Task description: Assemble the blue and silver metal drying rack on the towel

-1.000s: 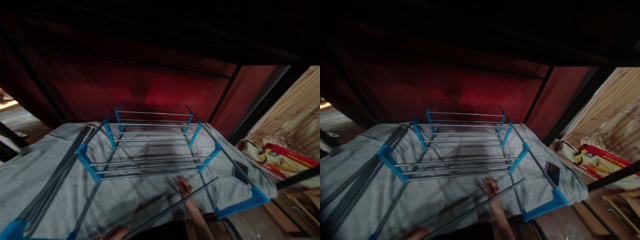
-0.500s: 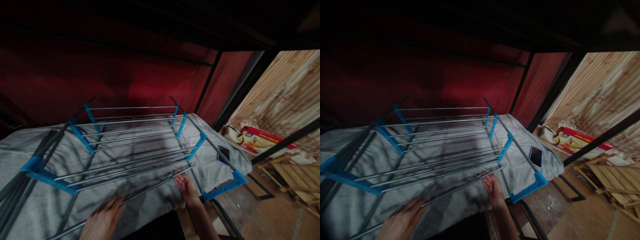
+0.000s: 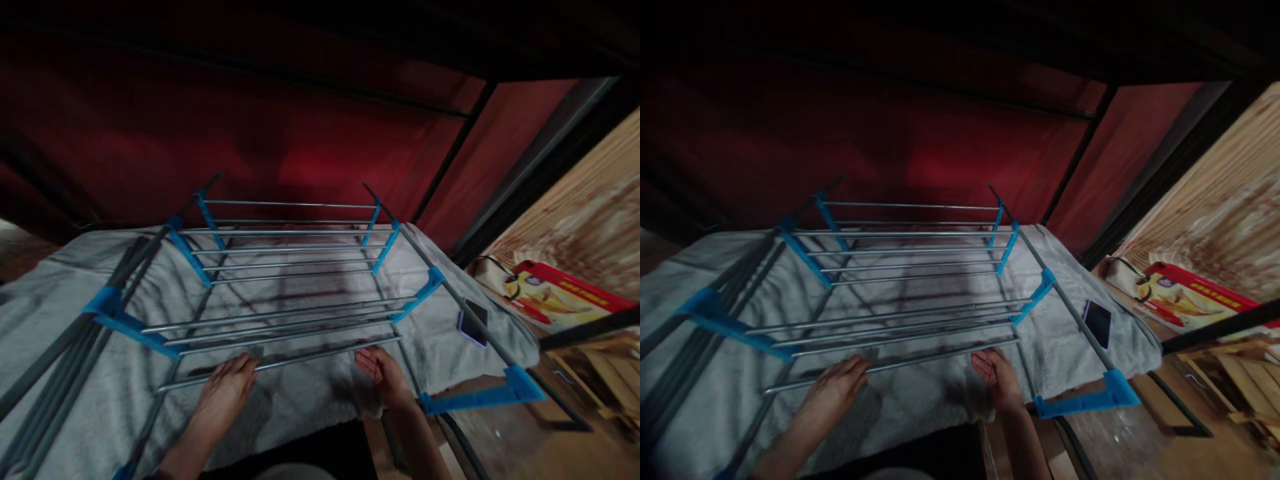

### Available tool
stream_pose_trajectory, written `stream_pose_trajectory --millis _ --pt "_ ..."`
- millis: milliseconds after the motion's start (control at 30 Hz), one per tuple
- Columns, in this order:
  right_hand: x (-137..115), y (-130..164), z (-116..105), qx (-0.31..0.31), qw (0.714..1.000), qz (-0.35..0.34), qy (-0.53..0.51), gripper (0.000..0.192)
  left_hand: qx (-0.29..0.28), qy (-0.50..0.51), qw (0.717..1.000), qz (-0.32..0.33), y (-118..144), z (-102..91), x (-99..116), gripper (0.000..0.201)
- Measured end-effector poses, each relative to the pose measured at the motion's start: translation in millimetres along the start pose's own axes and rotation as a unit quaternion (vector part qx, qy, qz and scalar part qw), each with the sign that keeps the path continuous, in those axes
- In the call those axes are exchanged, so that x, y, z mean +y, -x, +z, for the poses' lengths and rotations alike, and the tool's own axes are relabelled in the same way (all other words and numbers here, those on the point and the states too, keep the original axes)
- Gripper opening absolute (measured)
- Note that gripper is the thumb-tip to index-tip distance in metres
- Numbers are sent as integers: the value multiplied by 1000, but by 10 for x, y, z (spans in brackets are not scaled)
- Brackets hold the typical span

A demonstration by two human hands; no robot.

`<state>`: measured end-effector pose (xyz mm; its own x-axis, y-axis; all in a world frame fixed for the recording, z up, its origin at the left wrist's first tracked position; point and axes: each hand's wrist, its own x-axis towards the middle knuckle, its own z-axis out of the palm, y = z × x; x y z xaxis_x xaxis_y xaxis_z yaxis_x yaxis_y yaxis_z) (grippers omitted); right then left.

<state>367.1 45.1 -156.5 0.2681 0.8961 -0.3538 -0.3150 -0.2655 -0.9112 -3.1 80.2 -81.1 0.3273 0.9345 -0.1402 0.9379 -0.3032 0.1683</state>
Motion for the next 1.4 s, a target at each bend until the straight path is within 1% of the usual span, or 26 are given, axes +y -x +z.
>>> stream_pose_trajectory --millis 167,300,433,533,600,667,767,833,900,967,1000,1033,1100,1167,1267,1400 --pt "21 32 -100 -28 999 37 19 41 -19 35 999 -30 24 61 42 47" --pt "96 30 -229 -40 997 41 44 47 -6 55 998 -25 49 87 59 43" --pt "104 32 -275 -39 992 27 113 47 22 60 998 -12 66 147 42 39" --pt "40 45 -221 -20 979 -19 203 48 45 62 997 -2 73 184 45 38" --pt "5 29 -161 4 953 -87 292 49 57 63 996 3 71 194 57 35" --pt "11 -23 -94 11 910 -179 375 52 65 64 996 7 61 196 70 32" --pt "101 -150 -3 -21 838 -314 445 58 68 68 995 18 35 194 75 27" --pt "184 -230 36 -51 788 -385 478 58 67 70 995 31 12 188 77 24" --pt "255 -282 51 -78 740 -428 514 53 66 66 995 48 -14 175 87 21" --pt "301 -309 46 -95 700 -446 550 48 68 59 994 64 -42 157 111 22" --pt "315 -318 39 -100 687 -449 563 47 69 56 993 73 -57 146 127 23" --pt "323 -327 30 -103 680 -449 571 46 69 52 993 84 -72 136 145 24" --pt "329 -352 11 -102 682 -447 569 44 65 45 991 106 -102 117 181 24" --pt "327 -386 -15 -105 696 -446 553 42 63 39 989 128 -128 105 211 21" --pt "316 -444 -73 -125 706 -449 533 36 66 36 986 149 -157 110 235 19" --pt "302 -506 -156 -155 701 -463 521 28 70 31 985 156 -178 141 238 16"
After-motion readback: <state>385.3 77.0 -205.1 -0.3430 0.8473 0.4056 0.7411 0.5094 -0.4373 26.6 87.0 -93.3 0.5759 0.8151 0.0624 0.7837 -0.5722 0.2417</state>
